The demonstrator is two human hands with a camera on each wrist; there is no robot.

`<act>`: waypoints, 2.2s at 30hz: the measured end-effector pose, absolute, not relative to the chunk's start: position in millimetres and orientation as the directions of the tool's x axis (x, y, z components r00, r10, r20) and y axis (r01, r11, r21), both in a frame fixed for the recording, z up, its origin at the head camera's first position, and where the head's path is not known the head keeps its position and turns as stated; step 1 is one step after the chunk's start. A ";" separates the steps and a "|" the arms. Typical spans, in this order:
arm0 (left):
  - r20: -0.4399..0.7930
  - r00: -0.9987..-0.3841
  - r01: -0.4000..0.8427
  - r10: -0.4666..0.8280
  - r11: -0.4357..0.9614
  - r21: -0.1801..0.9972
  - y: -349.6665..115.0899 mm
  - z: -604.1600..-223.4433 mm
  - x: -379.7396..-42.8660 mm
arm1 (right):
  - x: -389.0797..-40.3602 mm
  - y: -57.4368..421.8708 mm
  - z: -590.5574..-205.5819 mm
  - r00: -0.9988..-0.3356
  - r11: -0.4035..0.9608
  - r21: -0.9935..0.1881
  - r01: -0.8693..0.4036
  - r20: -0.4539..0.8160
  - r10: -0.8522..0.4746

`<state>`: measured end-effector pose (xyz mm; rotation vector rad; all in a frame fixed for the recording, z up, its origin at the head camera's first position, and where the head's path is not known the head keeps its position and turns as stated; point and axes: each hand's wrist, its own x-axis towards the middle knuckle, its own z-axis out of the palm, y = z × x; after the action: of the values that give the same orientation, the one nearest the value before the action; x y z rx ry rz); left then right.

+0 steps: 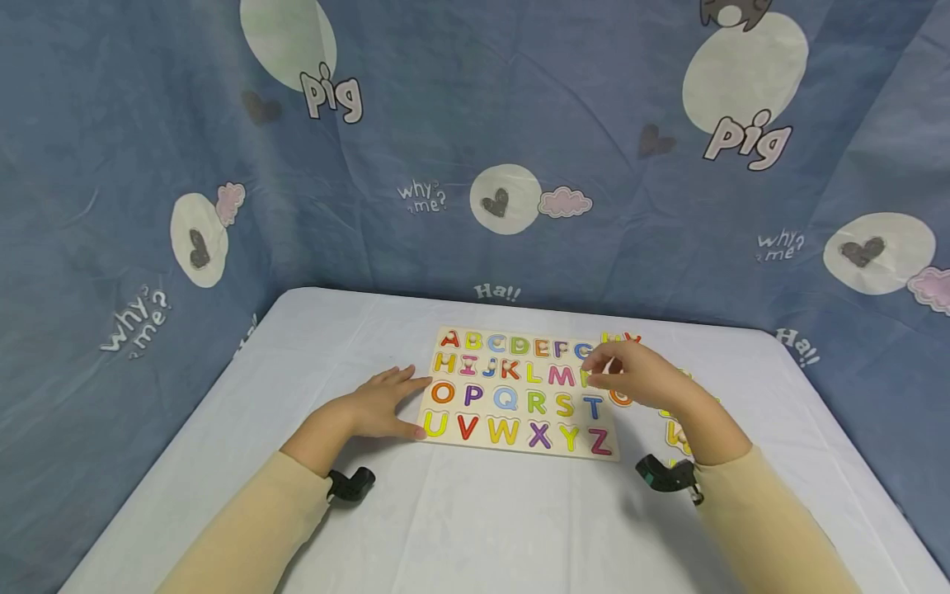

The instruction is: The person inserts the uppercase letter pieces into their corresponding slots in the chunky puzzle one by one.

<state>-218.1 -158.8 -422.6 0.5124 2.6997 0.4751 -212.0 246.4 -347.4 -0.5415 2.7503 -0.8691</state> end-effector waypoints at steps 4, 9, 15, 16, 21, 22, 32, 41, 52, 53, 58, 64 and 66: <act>-0.277 -0.872 0.286 0.405 0.878 0.384 -157.9 -422.0 -217.2 | -198.1 268.5 -347.1 -0.899 0.757 -0.589 -0.283 -0.114 -0.424; -0.276 -0.872 0.286 0.405 0.878 0.385 -158.6 -423.2 -218.4 | -186.4 290.3 -352.8 -0.890 0.769 -0.574 -0.282 -0.143 -0.433; -0.274 -0.871 0.291 0.407 0.878 0.379 -159.2 -425.4 -220.2 | -175.6 309.9 -363.6 -0.871 0.771 -0.591 -0.238 -0.222 -0.439; -0.273 -0.871 0.291 0.407 0.878 0.380 -159.2 -425.5 -220.3 | -174.2 312.7 -365.6 -0.865 0.769 -0.593 -0.238 -0.230 -0.445; -0.272 -0.872 0.289 0.406 0.877 0.383 -159.0 -425.4 -220.5 | -170.4 324.7 -376.0 -0.840 0.749 -0.606 -0.268 -0.234 -0.490; -0.274 -0.873 0.286 0.404 0.878 0.383 -158.9 -425.4 -220.4 | -169.9 326.8 -378.2 -0.835 0.744 -0.613 -0.266 -0.238 -0.496; -0.270 -0.873 0.289 0.406 0.877 0.384 -159.2 -425.8 -220.4 | -165.5 335.8 -401.4 -0.801 0.739 -0.640 -0.212 -0.319 -0.506; -0.271 -0.876 0.285 0.399 0.881 0.378 -159.6 -426.8 -220.7 | -167.0 336.7 -410.0 -0.763 0.693 -0.682 -0.233 -0.314 -0.565; -0.271 -0.877 0.280 0.397 0.880 0.382 -159.2 -428.1 -220.4 | -171.4 332.2 -405.4 -0.802 0.735 -0.636 -0.236 -0.299 -0.516; -0.271 -0.876 0.283 0.398 0.880 0.381 -159.2 -427.8 -220.4 | -172.8 330.5 -403.5 -0.810 0.738 -0.634 -0.233 -0.294 -0.508; -0.275 -0.875 0.282 0.398 0.882 0.377 -159.7 -429.0 -221.2 | -180.4 316.9 -391.4 -0.838 0.737 -0.625 -0.258 -0.234 -0.492; -0.274 -0.877 0.282 0.395 0.884 0.373 -158.9 -430.0 -221.6 | -195.8 298.3 -383.4 -0.861 0.715 -0.627 -0.309 -0.136 -0.491; -0.277 -0.877 0.278 0.392 0.885 0.373 -158.8 -430.0 -221.5 | -201.7 291.0 -382.8 -0.866 0.708 -0.633 -0.315 -0.114 -0.487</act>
<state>-221.5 -158.8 -430.0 0.4969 2.7057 0.4624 -201.7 291.0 -382.8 -0.6341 2.6441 -0.9062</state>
